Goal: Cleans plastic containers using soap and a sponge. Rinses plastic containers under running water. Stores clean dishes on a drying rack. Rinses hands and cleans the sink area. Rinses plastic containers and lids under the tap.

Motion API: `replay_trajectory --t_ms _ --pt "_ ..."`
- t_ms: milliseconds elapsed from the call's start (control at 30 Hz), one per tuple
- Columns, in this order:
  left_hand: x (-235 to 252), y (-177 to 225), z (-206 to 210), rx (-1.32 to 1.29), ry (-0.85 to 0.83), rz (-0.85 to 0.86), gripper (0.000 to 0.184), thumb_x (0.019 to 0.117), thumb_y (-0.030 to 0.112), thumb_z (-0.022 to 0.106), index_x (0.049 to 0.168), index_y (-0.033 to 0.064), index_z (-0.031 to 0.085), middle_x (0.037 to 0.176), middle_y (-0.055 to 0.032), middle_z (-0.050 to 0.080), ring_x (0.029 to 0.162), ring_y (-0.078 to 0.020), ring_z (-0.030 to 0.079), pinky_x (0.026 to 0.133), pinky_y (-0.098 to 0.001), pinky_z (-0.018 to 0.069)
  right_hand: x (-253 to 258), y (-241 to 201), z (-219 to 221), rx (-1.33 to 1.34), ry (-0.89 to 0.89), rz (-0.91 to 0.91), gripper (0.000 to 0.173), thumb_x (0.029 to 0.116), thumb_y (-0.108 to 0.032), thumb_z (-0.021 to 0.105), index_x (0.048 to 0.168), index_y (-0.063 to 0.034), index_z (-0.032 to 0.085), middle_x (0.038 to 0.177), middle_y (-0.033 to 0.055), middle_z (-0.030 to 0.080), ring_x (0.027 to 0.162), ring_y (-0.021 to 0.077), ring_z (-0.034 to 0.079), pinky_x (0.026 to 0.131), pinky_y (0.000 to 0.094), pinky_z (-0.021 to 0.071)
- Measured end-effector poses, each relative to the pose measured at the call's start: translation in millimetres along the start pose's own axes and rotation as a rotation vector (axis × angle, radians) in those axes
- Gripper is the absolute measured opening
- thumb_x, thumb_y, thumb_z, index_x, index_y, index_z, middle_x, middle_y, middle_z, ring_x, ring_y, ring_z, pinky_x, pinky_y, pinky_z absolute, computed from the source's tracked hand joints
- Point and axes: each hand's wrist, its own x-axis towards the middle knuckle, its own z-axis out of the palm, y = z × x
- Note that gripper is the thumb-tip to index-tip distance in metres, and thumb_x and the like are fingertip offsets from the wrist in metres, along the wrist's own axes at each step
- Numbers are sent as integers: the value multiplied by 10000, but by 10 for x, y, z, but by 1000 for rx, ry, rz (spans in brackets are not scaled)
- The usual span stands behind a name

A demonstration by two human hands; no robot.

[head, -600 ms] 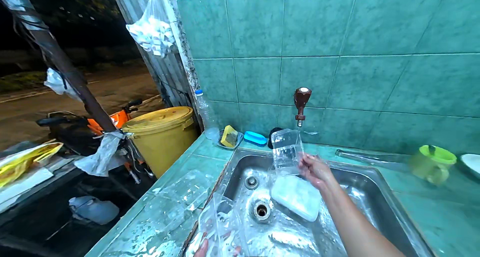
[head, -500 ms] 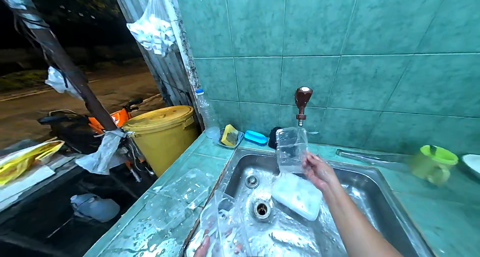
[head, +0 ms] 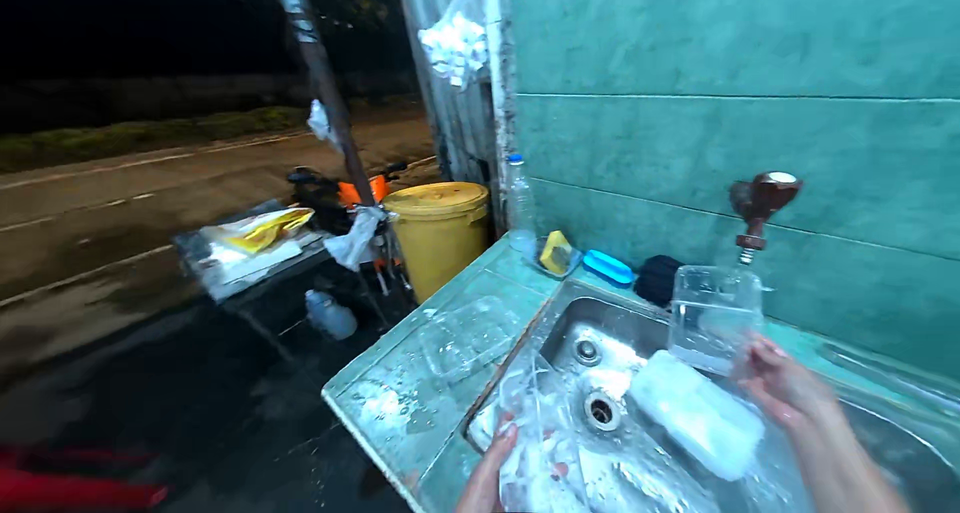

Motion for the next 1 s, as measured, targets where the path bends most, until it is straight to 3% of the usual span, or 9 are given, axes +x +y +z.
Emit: replay_trajectory --t_ms 200,300,367,433,533,700,900,933,1000 --pt "-71 67 -139 -63 -19 23 457 1092 278 277 1507 90 252 1124 -81 717 988 -184 725 879 -368 609 -254 147 155 -252 30 -336 192 1076 -53 413 1166 14 569 760 -58 597 619 11 601 608 178 547" --pt "-132 125 -194 -76 -10 60 418 1082 279 289 1452 88 324 1086 -50 734 968 -156 730 874 -346 613 -426 248 457 -622 -234 -680 320 1023 -71 459 1209 147 603 998 155 676 795 124 644 764 309 564" --pt "-170 123 -293 -96 -28 117 423 1061 329 378 1406 87 413 1066 -42 750 956 -152 736 862 -342 617 -531 309 805 -809 -396 -888 303 1000 -77 503 1156 105 687 1082 237 720 943 300 713 907 511 562" --pt "-176 101 -474 -130 -135 204 652 969 493 599 1471 109 440 1163 -58 746 1028 -188 732 901 -383 611 -628 396 1222 -889 -488 -1043 235 975 -45 564 1094 26 753 1040 192 748 1012 369 711 1028 676 436" --pt "-146 105 -754 -146 -325 281 854 897 602 658 1584 176 382 1342 -144 666 1174 -307 676 977 -487 568 -708 604 1798 -867 -636 -1131 226 943 5 602 1069 -44 782 1057 127 754 1107 337 684 1063 627 447" --pt "-210 106 -930 -211 -370 284 777 910 581 650 1562 210 445 1361 -161 654 1209 -337 657 1008 -515 546 -735 1061 2317 -1012 -1003 -969 301 989 22 532 1142 -77 772 1202 71 748 1347 288 570 1228 494 325" --pt "-153 38 -809 -255 -335 240 870 905 548 688 1597 162 328 1360 -148 649 1200 -318 659 1002 -510 550 -807 1067 2218 -1272 -1124 -689 484 1015 -53 481 1469 -188 582 1640 123 373 1575 327 192 1281 536 144" --pt "-135 47 -743 -247 -282 241 865 906 529 695 1590 143 330 1322 -127 673 1166 -284 678 987 -482 563 -834 981 2129 -1231 -1061 -682 470 1033 -95 489 1487 -193 563 1642 143 360 1570 344 198 1276 551 164" --pt "-76 82 -542 -185 -156 240 876 910 495 689 1555 117 233 1256 -96 698 1098 -239 707 934 -434 597 -903 849 1858 -1030 -869 -742 373 1050 -224 515 1387 -138 650 1503 156 531 1470 341 405 1206 549 336"
